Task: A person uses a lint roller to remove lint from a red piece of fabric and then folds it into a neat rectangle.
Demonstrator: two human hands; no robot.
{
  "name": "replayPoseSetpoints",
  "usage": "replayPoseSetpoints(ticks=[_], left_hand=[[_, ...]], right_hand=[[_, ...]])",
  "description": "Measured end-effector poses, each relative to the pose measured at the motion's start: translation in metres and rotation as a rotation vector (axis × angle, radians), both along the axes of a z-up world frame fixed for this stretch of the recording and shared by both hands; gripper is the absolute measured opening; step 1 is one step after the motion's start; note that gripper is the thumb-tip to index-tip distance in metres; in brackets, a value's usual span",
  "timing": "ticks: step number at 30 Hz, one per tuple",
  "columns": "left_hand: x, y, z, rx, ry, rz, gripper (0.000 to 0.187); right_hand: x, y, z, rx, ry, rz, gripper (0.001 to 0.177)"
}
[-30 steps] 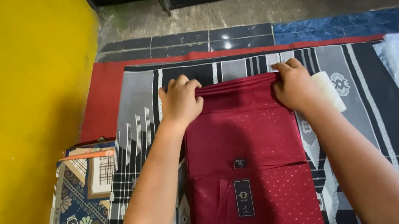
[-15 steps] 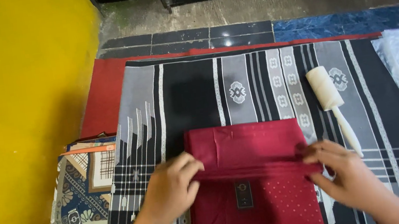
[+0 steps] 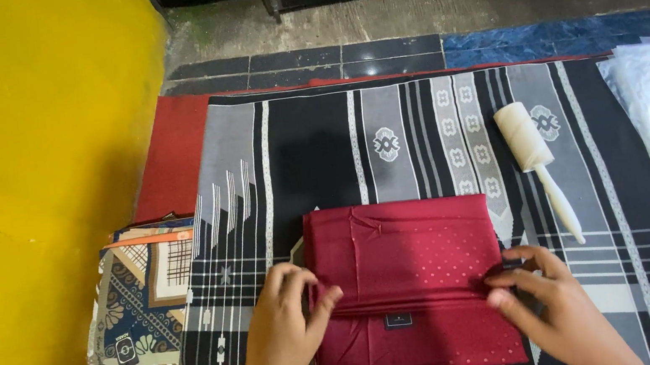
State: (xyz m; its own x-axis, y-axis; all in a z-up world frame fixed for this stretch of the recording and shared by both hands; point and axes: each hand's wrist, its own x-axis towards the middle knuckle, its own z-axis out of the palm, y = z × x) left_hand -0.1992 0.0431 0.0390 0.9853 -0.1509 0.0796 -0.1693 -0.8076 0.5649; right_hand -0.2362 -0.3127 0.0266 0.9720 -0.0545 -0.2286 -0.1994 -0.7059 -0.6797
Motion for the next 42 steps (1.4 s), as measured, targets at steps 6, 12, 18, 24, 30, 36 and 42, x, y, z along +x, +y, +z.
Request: replayPoseSetpoints(ticks=[6, 12, 18, 24, 30, 36, 42], left_hand=[[0.009, -0.015, -0.009, 0.194, 0.002, -0.044, 0.080], [0.021, -0.014, 0.001, -0.030, 0.182, -0.031, 0.092], [0.027, -0.016, 0.021, 0.149, 0.397, 0.007, 0.097], [0.029, -0.008, 0.012, -0.226, 0.226, -0.037, 0.080], [0.042, 0.003, 0.004, -0.352, 0.440, -0.027, 0.104], [0.069, 0.004, 0.015, -0.399, 0.544, -0.118, 0.093], [0.121, -0.010, 0.069, -0.644, 0.125, -0.176, 0.067]], right_hand=[[0.010, 0.020, -0.014, -0.225, -0.205, -0.065, 0.033], [0.021, 0.029, 0.007, 0.088, -0.090, -0.268, 0.035], [0.035, 0.021, 0.008, 0.241, 0.012, -0.272, 0.069], [0.046, 0.010, 0.005, 0.586, 0.168, -0.248, 0.056], [0.049, -0.004, -0.004, 0.663, 0.232, -0.198, 0.062], [0.073, -0.012, 0.001, 0.770, 0.138, -0.068, 0.055], [0.110, 0.015, 0.074, 0.535, -0.455, -0.054, 0.050]])
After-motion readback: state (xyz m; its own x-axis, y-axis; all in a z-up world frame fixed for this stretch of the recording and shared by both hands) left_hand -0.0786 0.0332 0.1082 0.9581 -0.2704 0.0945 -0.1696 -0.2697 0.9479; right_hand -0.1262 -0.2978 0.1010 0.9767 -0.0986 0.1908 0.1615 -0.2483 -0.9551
